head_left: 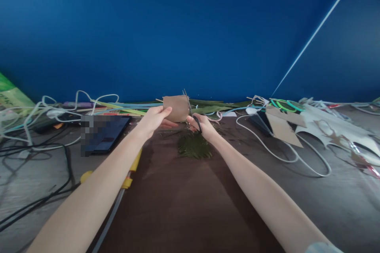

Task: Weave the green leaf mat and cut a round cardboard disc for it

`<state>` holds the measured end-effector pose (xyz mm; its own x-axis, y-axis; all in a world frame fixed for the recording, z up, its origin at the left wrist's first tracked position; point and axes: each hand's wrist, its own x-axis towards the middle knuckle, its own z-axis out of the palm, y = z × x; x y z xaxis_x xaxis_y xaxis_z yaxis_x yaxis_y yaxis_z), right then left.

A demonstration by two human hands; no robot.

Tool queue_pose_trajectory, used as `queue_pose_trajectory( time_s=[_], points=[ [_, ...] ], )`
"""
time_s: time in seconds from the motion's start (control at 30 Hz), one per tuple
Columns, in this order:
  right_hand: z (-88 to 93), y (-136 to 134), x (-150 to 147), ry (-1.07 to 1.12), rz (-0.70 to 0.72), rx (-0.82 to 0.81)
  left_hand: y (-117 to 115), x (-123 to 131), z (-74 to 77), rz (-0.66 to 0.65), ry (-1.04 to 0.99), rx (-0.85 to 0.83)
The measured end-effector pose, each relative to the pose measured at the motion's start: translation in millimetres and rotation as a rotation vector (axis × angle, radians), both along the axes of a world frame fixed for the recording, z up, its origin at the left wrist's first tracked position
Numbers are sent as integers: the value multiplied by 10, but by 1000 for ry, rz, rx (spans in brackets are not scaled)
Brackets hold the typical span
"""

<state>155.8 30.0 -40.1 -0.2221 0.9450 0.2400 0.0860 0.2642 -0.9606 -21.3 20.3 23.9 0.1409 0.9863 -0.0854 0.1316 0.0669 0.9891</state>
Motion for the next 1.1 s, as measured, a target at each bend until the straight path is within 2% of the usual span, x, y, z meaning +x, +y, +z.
queue_pose_trajectory(
  time_s=[0.3,0.57,0.73,1.0,1.1],
  points=[
    [-12,9,10,-104,-84,42,-7,-1,17,33,21,24],
    [-36,8,-12,-25,24,18,12,-76,48,-6,211,181],
    [7,-37,-11,-101,14,25,33,-126,70,-19,264,222],
    [21,-47,-25,-177,-84,34,51,-164,81,111,301,258],
    [-22,-7,-25,-169,-127,30,31,-102,80,156,188,219]
  ],
)
